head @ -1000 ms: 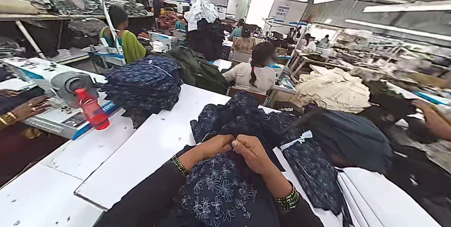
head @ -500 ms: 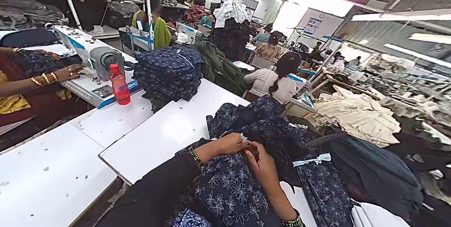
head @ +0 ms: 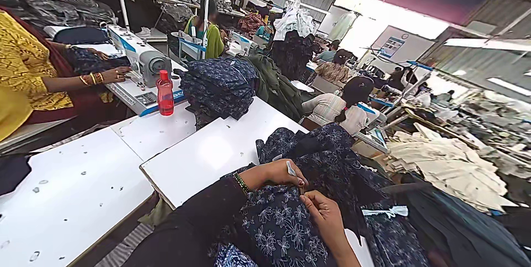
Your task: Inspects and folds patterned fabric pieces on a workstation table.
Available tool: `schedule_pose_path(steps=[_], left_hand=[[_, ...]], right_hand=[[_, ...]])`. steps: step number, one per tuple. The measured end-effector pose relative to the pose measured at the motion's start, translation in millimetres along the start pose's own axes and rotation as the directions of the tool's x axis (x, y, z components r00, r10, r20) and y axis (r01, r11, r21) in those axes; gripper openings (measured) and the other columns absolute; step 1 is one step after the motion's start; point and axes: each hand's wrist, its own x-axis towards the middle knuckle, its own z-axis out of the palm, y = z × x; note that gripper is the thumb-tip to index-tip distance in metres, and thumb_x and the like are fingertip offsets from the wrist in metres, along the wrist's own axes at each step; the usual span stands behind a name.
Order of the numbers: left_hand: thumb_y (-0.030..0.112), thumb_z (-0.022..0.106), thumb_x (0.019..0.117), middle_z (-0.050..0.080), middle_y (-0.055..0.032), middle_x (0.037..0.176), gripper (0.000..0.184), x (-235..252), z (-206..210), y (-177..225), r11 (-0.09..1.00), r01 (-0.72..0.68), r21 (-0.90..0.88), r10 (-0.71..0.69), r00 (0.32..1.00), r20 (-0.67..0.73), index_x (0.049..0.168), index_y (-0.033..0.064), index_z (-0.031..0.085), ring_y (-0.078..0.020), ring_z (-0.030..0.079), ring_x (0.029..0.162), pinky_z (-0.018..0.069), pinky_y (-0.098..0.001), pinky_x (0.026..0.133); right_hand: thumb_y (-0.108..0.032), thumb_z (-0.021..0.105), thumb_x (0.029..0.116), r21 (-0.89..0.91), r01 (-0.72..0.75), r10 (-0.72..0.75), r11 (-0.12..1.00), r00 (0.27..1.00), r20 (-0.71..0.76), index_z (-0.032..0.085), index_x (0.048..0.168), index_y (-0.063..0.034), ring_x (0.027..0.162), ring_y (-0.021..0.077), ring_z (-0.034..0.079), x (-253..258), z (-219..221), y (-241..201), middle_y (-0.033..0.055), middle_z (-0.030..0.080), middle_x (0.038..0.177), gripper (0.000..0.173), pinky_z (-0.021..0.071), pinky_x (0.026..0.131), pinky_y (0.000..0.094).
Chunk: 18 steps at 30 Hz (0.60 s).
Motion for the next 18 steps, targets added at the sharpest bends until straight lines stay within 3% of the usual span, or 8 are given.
schedule_pose_path(steps=[3,5,8,10,12,13,15,18], left_hand=[[0.005,0.065,0.0959,0.074,-0.0154,0.1,0.019,-0.3,-2.8,3.6,0.992,0.111,-0.063,-0.11,0.994,0.023,0.11,-0.0063,0.073,-0.0172,0.067,0.093,0.0506,-0.0418,0.093],[0.002,0.068,0.0938,0.074,-0.0138,0.099,0.017,-0.5,-3.3,5.9,0.989,0.123,-0.078,-0.121,0.992,0.027,0.108,-0.0068,0.073,-0.0147,0.066,0.092,0.0506,-0.0388,0.092],[-0.004,0.068,0.091,0.073,-0.0136,0.097,0.015,-1.1,-1.0,1.8,0.996,0.055,-0.072,-0.055,0.998,-0.002,0.105,-0.0078,0.072,-0.0128,0.066,0.089,0.0526,-0.0342,0.087],[-0.005,0.068,0.0889,0.071,-0.0204,0.098,0.014,-2.4,2.8,-0.2,0.995,-0.062,0.074,0.067,0.996,-0.066,0.101,-0.0101,0.072,-0.0236,0.066,0.092,0.0524,-0.0407,0.087],[-0.005,0.069,0.0872,0.067,-0.029,0.094,0.011,-0.7,7.0,0.8,0.924,-0.196,0.327,0.233,0.969,-0.077,0.094,-0.0142,0.071,-0.0403,0.066,0.094,0.0512,-0.0505,0.089],[-0.005,0.07,0.0864,0.066,-0.0295,0.091,0.009,0.8,9.9,1.0,0.87,-0.24,0.431,0.298,0.952,-0.071,0.089,-0.0136,0.07,-0.0442,0.066,0.093,0.0505,-0.0535,0.091],[-0.002,0.073,0.0823,0.067,-0.0238,0.084,0.006,3.9,15.7,-7.4,0.765,-0.298,0.571,0.449,0.883,-0.14,0.083,-0.0072,0.071,-0.0414,0.067,0.086,0.0542,-0.0514,0.084],[-0.001,0.072,0.0796,0.069,-0.0194,0.084,0.005,5.3,18.9,-19.0,0.693,-0.302,0.654,0.553,0.805,-0.215,0.084,-0.0028,0.072,-0.0371,0.069,0.084,0.0569,-0.0475,0.079]], right_hand=[[-0.021,0.057,0.0934,-0.192,0.126,-0.105,0.973,0.988,0.113,0.074,0.08,-0.0022,0.062,0.0022,0.06,2.9,-4.7,-2.3,0.0033,0.068,0.07,0.028,0.048,0.062,0.0181],[-0.027,0.057,0.0951,-0.221,0.21,-0.179,0.952,0.972,0.151,0.075,0.079,-0.0042,0.065,0.007,0.063,8.0,-9.7,-0.5,0.0048,0.068,0.07,0.034,0.0507,0.064,0.0217],[-0.046,0.059,0.0978,-0.085,0.291,-0.28,0.953,0.953,0.119,0.075,0.079,-0.0102,0.071,0.0024,0.058,21.2,-17.0,6.9,-0.0001,0.061,0.069,0.043,0.0474,0.067,0.0167],[-0.049,0.059,0.0994,0.075,0.268,-0.273,0.96,0.96,0.057,0.073,0.084,-0.0125,0.078,-0.003,0.059,30.1,-15.6,12.1,-0.0047,0.063,0.077,0.042,0.049,0.073,0.013],[-0.042,0.056,0.1021,0.257,0.128,-0.133,0.958,0.991,0.002,0.072,0.086,-0.0094,0.081,-0.0041,0.06,32.0,-6.3,20.0,-0.0072,0.066,0.083,0.04,0.0513,0.076,0.0152],[-0.032,0.053,0.1032,0.34,0.029,-0.026,0.94,1.0,-0.013,0.069,0.085,-0.0084,0.076,-0.0043,0.06,30.7,-0.8,24.9,-0.0086,0.065,0.081,0.034,0.0521,0.072,0.0165],[-0.016,0.046,0.103,0.443,-0.112,0.136,0.889,0.99,-0.024,0.065,0.086,-0.0056,0.068,-0.0033,0.06,29.6,5.4,28.0,-0.0086,0.066,0.077,0.027,0.0528,0.067,0.018],[-0.008,0.046,0.1022,0.432,-0.153,0.16,0.889,0.987,0.02,0.064,0.099,0.005,0.075,-0.0018,0.058,30.2,5.2,25.3,0.0002,0.064,0.09,0.023,0.0503,0.071,0.0171]])
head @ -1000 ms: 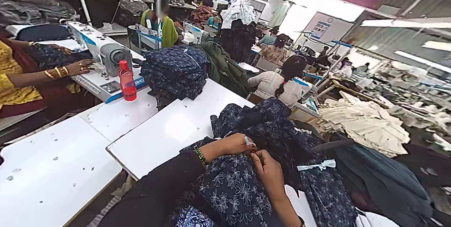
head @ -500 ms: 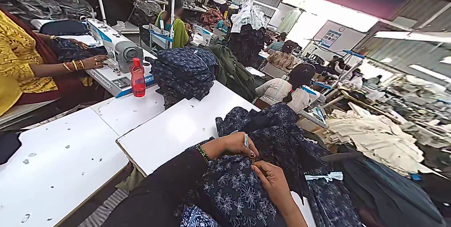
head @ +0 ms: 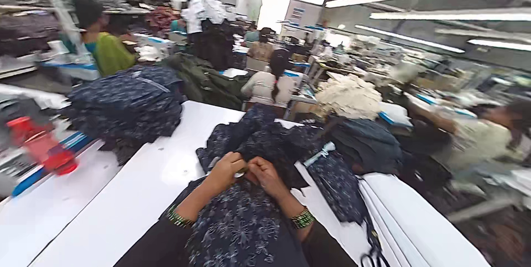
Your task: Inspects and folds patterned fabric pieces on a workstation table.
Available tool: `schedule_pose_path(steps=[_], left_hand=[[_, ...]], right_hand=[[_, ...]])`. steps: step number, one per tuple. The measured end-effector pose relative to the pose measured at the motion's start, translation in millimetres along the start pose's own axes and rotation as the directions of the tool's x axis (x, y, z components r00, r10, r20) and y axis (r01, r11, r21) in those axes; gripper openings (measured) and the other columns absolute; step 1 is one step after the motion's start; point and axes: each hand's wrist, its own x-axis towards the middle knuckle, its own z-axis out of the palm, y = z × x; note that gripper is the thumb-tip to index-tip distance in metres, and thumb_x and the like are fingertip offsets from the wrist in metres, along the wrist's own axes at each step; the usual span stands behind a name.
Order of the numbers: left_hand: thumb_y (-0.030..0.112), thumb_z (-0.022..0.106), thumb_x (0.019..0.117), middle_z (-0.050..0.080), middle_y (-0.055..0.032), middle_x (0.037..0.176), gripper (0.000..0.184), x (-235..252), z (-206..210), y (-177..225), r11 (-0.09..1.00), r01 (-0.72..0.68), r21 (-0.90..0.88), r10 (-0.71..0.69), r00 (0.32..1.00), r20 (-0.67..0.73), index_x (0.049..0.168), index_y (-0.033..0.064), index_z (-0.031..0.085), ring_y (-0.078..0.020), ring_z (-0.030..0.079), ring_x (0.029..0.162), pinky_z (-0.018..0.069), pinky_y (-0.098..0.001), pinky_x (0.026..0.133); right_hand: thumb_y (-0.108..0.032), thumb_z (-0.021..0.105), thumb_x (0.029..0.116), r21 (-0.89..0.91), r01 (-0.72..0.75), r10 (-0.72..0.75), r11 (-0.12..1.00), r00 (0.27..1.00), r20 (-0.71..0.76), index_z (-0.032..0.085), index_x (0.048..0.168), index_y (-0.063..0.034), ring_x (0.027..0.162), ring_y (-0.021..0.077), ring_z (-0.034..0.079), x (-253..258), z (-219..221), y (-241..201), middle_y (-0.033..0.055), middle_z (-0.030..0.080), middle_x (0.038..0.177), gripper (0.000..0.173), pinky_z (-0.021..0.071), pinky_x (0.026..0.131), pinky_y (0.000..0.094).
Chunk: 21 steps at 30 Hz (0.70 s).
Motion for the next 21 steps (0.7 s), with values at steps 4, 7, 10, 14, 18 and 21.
schedule_pose_path(steps=[4,7,10,14,18,21], left_hand=[[0.004,0.063,0.0864,0.071,-0.0211,0.09,0.014,-5.8,5.2,-10.3,0.999,-0.03,0.013,0.03,0.999,-0.029,0.089,-0.0048,0.073,-0.037,0.071,0.087,0.0585,-0.0461,0.082],[0.017,0.056,0.0954,0.072,-0.0181,0.091,0.026,-10.2,6.4,-18.1,0.999,-0.036,0.012,0.037,0.999,-0.035,0.094,-0.0011,0.075,-0.0306,0.072,0.087,0.0582,-0.039,0.083],[0.02,0.057,0.0952,0.072,-0.0192,0.092,0.029,-13.1,2.7,-19.8,0.999,0.005,-0.034,-0.005,1.0,-0.005,0.095,-0.0032,0.074,-0.028,0.071,0.085,0.0577,-0.0348,0.08],[0.027,0.062,0.0917,0.072,-0.0198,0.083,0.036,-18.2,-1.3,-21.5,0.995,0.094,-0.016,-0.093,0.995,0.047,0.093,-0.0068,0.073,-0.03,0.071,0.074,0.0579,-0.041,0.072],[0.031,0.065,0.0867,0.068,-0.0214,0.074,0.042,-21.7,-4.9,-21.7,0.981,0.191,0.017,-0.192,0.977,0.088,0.082,-0.0099,0.067,-0.0336,0.068,0.063,0.0547,-0.0511,0.062],[0.028,0.059,0.0917,0.067,-0.0228,0.071,0.043,-18.5,-8.4,-16.0,0.99,0.129,0.054,-0.135,0.978,0.156,0.074,-0.011,0.066,-0.0387,0.068,0.064,0.0542,-0.0558,0.062]], right_hand=[[0.0,0.045,0.1013,-0.083,-0.01,0.018,0.996,0.995,0.097,0.062,0.116,0.0163,0.095,0.0151,0.064,2.7,-2.8,-5.5,0.0223,0.067,0.109,0.028,0.0521,0.088,0.0294],[0.002,0.048,0.0982,-0.119,0.003,0.018,0.993,0.984,0.177,0.065,0.111,0.017,0.085,0.0208,0.065,6.2,-4.2,-5.2,0.0241,0.069,0.097,0.027,0.0521,0.08,0.0361],[0.002,0.051,0.0985,-0.154,-0.05,0.091,0.987,0.96,0.265,0.066,0.105,0.016,0.077,0.0217,0.061,10.4,-7.9,-8.6,0.0221,0.067,0.088,0.022,0.0497,0.074,0.0384],[0.001,0.052,0.0999,-0.21,-0.116,0.178,0.971,0.936,0.305,0.065,0.109,0.0155,0.08,0.0246,0.061,10.4,-9.5,-21.1,0.0232,0.066,0.089,0.021,0.0488,0.077,0.0409],[-0.003,0.056,0.0986,-0.363,-0.015,0.105,0.932,0.968,0.229,0.067,0.108,0.012,0.083,0.0326,0.065,3.6,-0.3,-21.5,0.0242,0.068,0.088,0.022,0.0498,0.08,0.049],[-0.006,0.059,0.0967,-0.526,0.004,0.063,0.85,0.992,0.109,0.068,0.106,0.01,0.096,0.0381,0.068,-9.4,6.7,-25.4,0.0258,0.069,0.101,0.02,0.0523,0.084,0.0534]])
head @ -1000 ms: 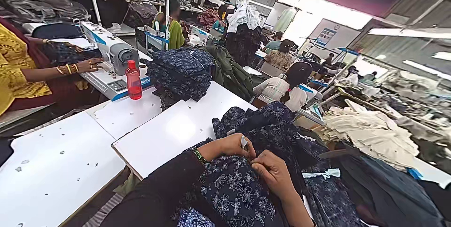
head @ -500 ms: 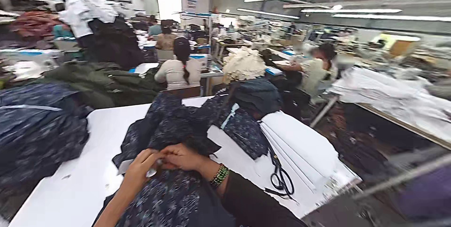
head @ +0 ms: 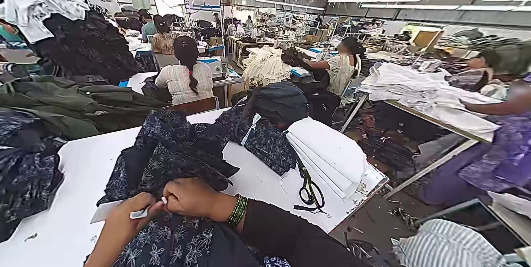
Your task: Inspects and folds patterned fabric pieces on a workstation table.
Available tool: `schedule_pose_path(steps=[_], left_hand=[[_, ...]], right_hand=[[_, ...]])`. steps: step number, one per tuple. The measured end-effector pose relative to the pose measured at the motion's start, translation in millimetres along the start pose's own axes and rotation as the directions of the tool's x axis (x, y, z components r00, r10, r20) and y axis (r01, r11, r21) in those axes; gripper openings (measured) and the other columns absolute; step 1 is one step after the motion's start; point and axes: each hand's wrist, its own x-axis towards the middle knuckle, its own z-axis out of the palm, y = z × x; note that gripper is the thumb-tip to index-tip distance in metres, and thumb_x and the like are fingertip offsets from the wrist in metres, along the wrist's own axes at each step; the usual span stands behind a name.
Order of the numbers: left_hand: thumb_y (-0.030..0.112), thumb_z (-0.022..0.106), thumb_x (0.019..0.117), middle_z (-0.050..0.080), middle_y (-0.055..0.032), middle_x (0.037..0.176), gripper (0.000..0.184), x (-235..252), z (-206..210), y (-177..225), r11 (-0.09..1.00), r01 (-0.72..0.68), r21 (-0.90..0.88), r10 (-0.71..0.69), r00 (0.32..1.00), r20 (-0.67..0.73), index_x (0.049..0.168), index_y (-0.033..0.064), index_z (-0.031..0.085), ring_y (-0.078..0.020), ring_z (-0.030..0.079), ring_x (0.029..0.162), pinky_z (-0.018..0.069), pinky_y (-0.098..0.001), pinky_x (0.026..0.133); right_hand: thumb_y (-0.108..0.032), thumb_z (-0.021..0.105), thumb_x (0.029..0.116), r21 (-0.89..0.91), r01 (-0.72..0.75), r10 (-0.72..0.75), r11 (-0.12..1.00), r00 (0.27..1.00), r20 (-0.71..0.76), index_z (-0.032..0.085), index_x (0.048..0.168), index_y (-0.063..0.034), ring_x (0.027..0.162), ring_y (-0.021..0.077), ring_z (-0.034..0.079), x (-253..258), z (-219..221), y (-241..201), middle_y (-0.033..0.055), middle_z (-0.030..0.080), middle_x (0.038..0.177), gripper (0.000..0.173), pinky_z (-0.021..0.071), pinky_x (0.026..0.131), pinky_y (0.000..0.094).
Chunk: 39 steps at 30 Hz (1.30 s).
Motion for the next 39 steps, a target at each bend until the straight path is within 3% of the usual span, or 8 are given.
schedule_pose_path(steps=[5,13,16,19,26,33,36,39], left_hand=[[0.014,0.06,0.0905,0.067,-0.025,0.071,0.031,-0.6,-5.1,12.6,0.999,-0.031,0.035,0.028,0.995,0.092,0.074,-0.012,0.066,-0.0444,0.069,0.066,0.0532,-0.0606,0.061],[0.012,0.053,0.1006,0.066,-0.0339,0.106,0.031,-92.9,-41.5,11.8,0.924,0.342,-0.17,-0.346,0.938,0.008,0.107,-0.0166,0.065,-0.0388,0.064,0.102,0.0514,-0.0474,0.094],[0.012,0.049,0.1009,0.054,-0.0407,0.131,0.039,-130.1,-43.4,14.9,0.868,0.433,-0.241,-0.448,0.894,-0.006,0.12,-0.0194,0.06,-0.0439,0.051,0.13,0.0375,-0.0454,0.114],[0.02,0.048,0.1026,0.048,-0.0404,0.141,0.05,-147.3,-42.7,20.8,0.789,0.537,-0.298,-0.554,0.832,0.035,0.132,-0.021,0.05,-0.041,0.045,0.139,0.0332,-0.0421,0.12],[0.016,0.054,0.0963,0.064,-0.0191,0.113,0.044,-126.7,-43.1,35.4,0.611,0.7,-0.369,-0.754,0.657,-0.001,0.127,-0.0142,0.05,-0.0026,0.06,0.098,0.0497,-0.0215,0.091],[0.017,0.052,0.0964,0.063,-0.0231,0.119,0.045,-126.8,-30.7,22.2,0.591,0.683,-0.429,-0.774,0.63,-0.064,0.127,-0.0165,0.052,-0.0064,0.061,0.105,0.0477,-0.0244,0.098],[0.014,0.054,0.0964,0.064,-0.0307,0.122,0.043,-126.9,-36.7,26.4,0.64,0.687,-0.343,-0.739,0.673,-0.031,0.127,-0.0165,0.055,-0.0275,0.063,0.115,0.0467,-0.0442,0.104],[0.013,0.059,0.0952,0.069,-0.0264,0.112,0.034,-129.2,-37.5,19.2,0.658,0.689,-0.305,-0.725,0.689,-0.006,0.119,-0.0114,0.063,-0.0298,0.067,0.108,0.0493,-0.0507,0.1]], right_hand=[[-0.012,0.057,0.0978,-0.12,-0.071,0.058,0.99,0.993,-0.102,0.07,0.104,0.0046,0.096,0.0372,0.07,-11.5,2.9,18.3,0.0221,0.07,0.102,0.022,0.0525,0.078,0.056],[-0.003,0.055,0.0929,-0.029,0.061,-0.067,0.998,0.919,-0.387,0.071,0.095,0.0082,0.094,0.0375,0.067,-66.8,6.0,54.8,0.0247,0.068,0.096,0.02,0.0554,0.083,0.0486],[-0.01,0.055,0.0986,0.119,-0.171,0.206,0.978,0.887,-0.413,0.069,0.107,0.0104,0.105,0.0363,0.066,-128.4,21.6,60.2,0.027,0.067,0.108,0.026,0.0521,0.094,0.0466],[-0.015,0.053,0.1018,0.302,-0.39,0.476,0.87,0.825,-0.304,0.065,0.119,0.0085,0.108,0.0311,0.064,-179.0,25.6,58.5,0.0253,0.065,0.115,0.032,0.0502,0.097,0.0423],[-0.04,0.049,0.1042,0.089,-0.649,0.655,0.755,0.747,-0.113,0.06,0.134,-0.0014,0.113,0.0351,0.063,-200.8,7.7,51.3,0.0224,0.065,0.12,0.05,0.0485,0.099,0.0529],[-0.024,0.05,0.1017,0.05,-0.561,0.514,0.826,0.716,-0.473,0.073,0.105,0.0053,0.092,0.0351,0.071,-206.8,38.2,71.0,0.0221,0.072,0.095,0.037,0.053,0.082,0.0546],[-0.019,0.052,0.1025,0.041,-0.578,0.526,0.815,0.708,-0.472,0.072,0.106,0.0066,0.094,0.0359,0.071,-207.1,38.5,67.8,0.0234,0.073,0.097,0.033,0.0532,0.086,0.0557],[-0.02,0.053,0.1017,0.017,-0.558,0.483,0.829,0.701,-0.525,0.074,0.103,0.0058,0.091,0.0359,0.072,-207.7,41.8,70.0,0.0227,0.074,0.093,0.034,0.054,0.084,0.0567]])
